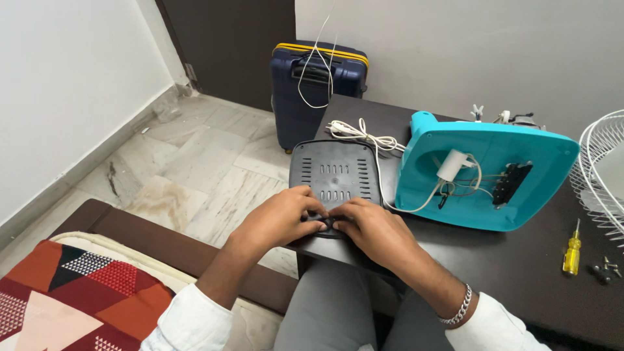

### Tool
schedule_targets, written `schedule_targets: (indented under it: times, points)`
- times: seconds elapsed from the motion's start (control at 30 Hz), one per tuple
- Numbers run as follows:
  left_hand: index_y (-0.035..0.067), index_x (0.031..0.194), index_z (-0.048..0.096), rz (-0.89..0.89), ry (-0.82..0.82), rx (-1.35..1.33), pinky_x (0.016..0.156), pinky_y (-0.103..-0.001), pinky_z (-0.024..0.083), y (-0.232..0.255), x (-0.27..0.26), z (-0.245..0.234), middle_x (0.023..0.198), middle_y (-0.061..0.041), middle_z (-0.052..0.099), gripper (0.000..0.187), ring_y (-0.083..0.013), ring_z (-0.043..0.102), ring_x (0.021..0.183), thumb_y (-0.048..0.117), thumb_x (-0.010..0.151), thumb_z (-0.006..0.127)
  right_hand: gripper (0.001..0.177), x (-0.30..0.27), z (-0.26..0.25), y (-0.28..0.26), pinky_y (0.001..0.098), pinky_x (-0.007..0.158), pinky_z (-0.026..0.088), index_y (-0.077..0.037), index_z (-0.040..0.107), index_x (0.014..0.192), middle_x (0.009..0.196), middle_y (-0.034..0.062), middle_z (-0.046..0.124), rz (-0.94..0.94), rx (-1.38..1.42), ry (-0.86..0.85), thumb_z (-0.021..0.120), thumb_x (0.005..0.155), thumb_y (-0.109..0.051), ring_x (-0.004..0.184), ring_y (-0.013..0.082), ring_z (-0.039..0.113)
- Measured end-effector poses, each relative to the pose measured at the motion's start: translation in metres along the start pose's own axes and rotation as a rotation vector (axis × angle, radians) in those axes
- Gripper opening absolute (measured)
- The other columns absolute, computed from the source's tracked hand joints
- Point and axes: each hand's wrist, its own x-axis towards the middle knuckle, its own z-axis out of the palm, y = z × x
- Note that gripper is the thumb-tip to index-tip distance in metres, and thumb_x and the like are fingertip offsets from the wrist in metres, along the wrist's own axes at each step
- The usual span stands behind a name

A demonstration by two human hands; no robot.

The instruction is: The person uses a yellow screwdriver to tighten screws on the internal wiring of a teal fan housing. They then pick up the black back cover and align it with the housing, preparing to reattach it.

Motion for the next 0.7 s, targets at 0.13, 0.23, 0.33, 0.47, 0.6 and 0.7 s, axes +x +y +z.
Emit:
schedule_targets:
  times: [0.13, 0.23, 0.33, 0.47, 0.6, 0.7]
  points:
    - [0.012, 0.099, 0.079, 0.046, 0.022, -0.029, 0.081, -0.036, 0.056, -0.002, 0.000, 0.002, 0.102, -0.005, 0.069, 0.024, -0.0256, 0.070, 0.092, 0.025, 0.079, 0.081, 0.024, 0.000, -0.004, -0.002, 0.0399, 0.077, 0.057, -0.017, 0.074, 0.110, 0.111, 0.0030, 0.071, 0.013, 0.038, -0.016, 0.069, 0.089, -0.028, 0.093, 0.0259, 0.073]
    - [0.011, 0.097, 0.078, 0.086, 0.045, -0.025, 0.080, -0.036, 0.056, -0.003, -0.001, 0.003, 0.100, -0.006, 0.070, 0.023, -0.0259, 0.070, 0.091, 0.025, 0.079, 0.081, 0.026, 0.001, -0.004, -0.002, 0.0371, 0.073, 0.057, -0.014, 0.071, 0.108, 0.099, 0.0070, 0.074, 0.091, 0.062, -0.050, 0.074, 0.086, -0.026, 0.083, 0.0229, 0.076]
    - [0.009, 0.096, 0.074, 0.058, 0.047, -0.067, 0.079, -0.036, 0.057, -0.004, -0.002, 0.004, 0.099, -0.007, 0.069, 0.026, -0.0246, 0.072, 0.089, 0.024, 0.076, 0.081, 0.026, 0.003, -0.004, 0.003, 0.0349, 0.071, 0.058, -0.010, 0.069, 0.105, 0.089, 0.0102, 0.079, 0.119, 0.123, -0.043, 0.078, 0.084, -0.022, 0.081, 0.0217, 0.077]
    - [0.005, 0.092, 0.072, 0.065, 0.076, -0.089, 0.076, -0.036, 0.058, -0.004, 0.000, 0.003, 0.091, -0.009, 0.072, 0.026, -0.0249, 0.073, 0.085, 0.021, 0.073, 0.082, 0.023, 0.005, -0.003, 0.013, 0.0322, 0.074, 0.061, -0.005, 0.069, 0.102, 0.092, 0.0100, 0.080, 0.067, 0.264, 0.001, 0.077, 0.084, -0.018, 0.086, 0.0180, 0.079]
    - [0.002, 0.092, 0.070, 0.053, 0.080, -0.194, 0.074, -0.032, 0.060, -0.001, 0.005, 0.005, 0.084, -0.010, 0.076, 0.026, -0.0206, 0.077, 0.081, 0.019, 0.075, 0.080, 0.025, -0.001, -0.009, 0.029, 0.0307, 0.080, 0.061, -0.003, 0.072, 0.107, 0.097, 0.0087, 0.082, 0.134, 0.406, 0.019, 0.076, 0.086, -0.016, 0.092, 0.0162, 0.080]
    - [0.000, 0.090, 0.070, 0.117, 0.104, -0.258, 0.073, -0.031, 0.061, 0.004, 0.011, 0.009, 0.082, -0.012, 0.077, 0.025, -0.0196, 0.077, 0.078, 0.018, 0.076, 0.080, 0.029, -0.012, -0.020, 0.046, 0.0311, 0.081, 0.062, -0.004, 0.073, 0.114, 0.103, 0.0080, 0.082, 0.231, 0.500, 0.009, 0.073, 0.087, -0.015, 0.097, 0.0174, 0.079]
